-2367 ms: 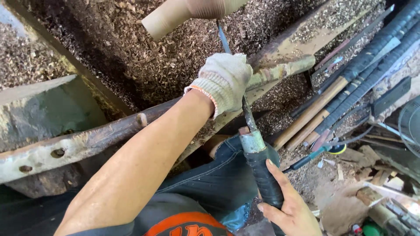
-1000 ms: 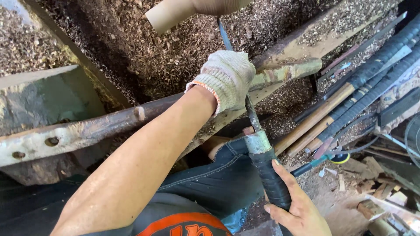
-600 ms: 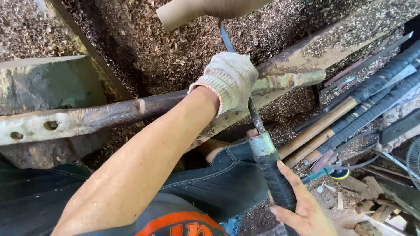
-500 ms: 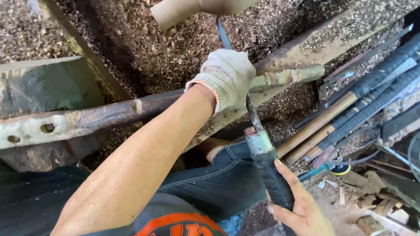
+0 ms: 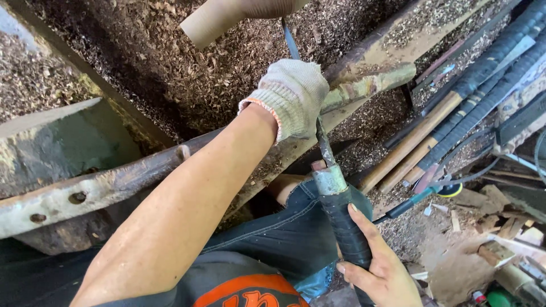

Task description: The person sits at a wood lathe and holds a chisel against a spinning wooden workpiece, shaping it into a vase-like form while wood shavings accumulate. They reposition the chisel along a wooden tool rest and occasionally touch the workpiece by hand to check its surface.

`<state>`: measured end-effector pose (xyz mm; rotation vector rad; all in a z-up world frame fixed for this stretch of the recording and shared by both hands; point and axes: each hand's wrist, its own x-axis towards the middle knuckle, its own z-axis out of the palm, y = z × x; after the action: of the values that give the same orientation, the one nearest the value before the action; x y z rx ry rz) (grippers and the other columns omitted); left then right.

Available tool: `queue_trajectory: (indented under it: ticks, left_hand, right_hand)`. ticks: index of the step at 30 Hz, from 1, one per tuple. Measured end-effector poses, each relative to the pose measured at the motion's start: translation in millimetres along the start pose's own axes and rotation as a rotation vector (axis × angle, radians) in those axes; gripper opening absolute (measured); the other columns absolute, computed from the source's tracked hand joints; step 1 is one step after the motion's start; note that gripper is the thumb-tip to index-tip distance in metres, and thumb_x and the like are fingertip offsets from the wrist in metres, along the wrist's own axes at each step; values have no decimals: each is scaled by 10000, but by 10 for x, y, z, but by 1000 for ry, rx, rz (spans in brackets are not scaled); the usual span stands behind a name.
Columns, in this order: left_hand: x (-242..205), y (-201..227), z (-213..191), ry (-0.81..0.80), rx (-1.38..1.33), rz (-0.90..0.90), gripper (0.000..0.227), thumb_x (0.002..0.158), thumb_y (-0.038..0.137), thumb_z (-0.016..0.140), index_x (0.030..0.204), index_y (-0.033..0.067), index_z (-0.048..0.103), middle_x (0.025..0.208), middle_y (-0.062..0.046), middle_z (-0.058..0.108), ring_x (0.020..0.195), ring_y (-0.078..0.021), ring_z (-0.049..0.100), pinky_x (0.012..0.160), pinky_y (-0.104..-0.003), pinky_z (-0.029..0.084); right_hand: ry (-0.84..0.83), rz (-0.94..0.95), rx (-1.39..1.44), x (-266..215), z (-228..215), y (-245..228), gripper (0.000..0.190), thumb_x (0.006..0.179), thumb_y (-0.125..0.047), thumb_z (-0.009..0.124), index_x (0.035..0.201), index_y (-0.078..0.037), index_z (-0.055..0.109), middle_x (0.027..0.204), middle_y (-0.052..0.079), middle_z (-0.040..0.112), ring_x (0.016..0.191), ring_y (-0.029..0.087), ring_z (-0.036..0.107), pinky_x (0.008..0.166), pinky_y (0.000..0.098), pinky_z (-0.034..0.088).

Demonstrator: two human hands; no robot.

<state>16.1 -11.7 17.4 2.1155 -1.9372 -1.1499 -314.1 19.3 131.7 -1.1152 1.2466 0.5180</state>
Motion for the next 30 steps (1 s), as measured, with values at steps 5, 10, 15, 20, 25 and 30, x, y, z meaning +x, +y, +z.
queue_trajectory:
  ticks: [5,10,15,20,25,30]
  left_hand:
    - [52,-38,49,-3,19,37,352,680,364,856,925,122,784,979,-138,696,904,-322,718,743,-432,588]
    - [72,-65,75,38,53,107,332,672,330,842,917,117,772,966,-148,694,893,-326,715,740,-425,584]
    - [92,-94,107,68,66,145,318,678,318,835,908,112,764,951,-148,689,869,-328,716,717,-430,585]
    - [80,-73,52,38,85,145,333,673,325,840,907,104,755,961,-145,671,865,-324,712,712,-424,584]
    - [61,-69,31,14,54,102,318,695,328,836,927,122,766,961,-139,687,895,-321,716,742,-428,582]
    - [61,-63,54,6,8,53,307,690,316,836,925,129,777,957,-137,705,907,-328,721,756,-431,587]
  right_hand:
    - [4,-65,44,-15,180,25,1063,768,93,727,1661,-215,241,971,47,615,691,118,589,614,272,524]
    - [9,-114,126,-2,344,133,1018,779,114,717,1622,-180,228,966,67,606,690,123,585,620,270,526]
    - [13,-131,281,64,521,225,1024,771,135,699,1619,-177,218,970,91,604,674,126,581,602,277,520]
    - [-1,-160,367,74,559,263,1028,775,147,690,1625,-175,210,965,103,601,649,128,577,578,283,513]
    - [17,-120,128,1,395,20,1026,771,123,707,1630,-189,240,992,72,606,703,112,570,628,264,512]
    - [-13,-220,-63,-2,53,253,1020,839,109,764,1682,-151,250,1184,133,558,936,186,533,797,312,482]
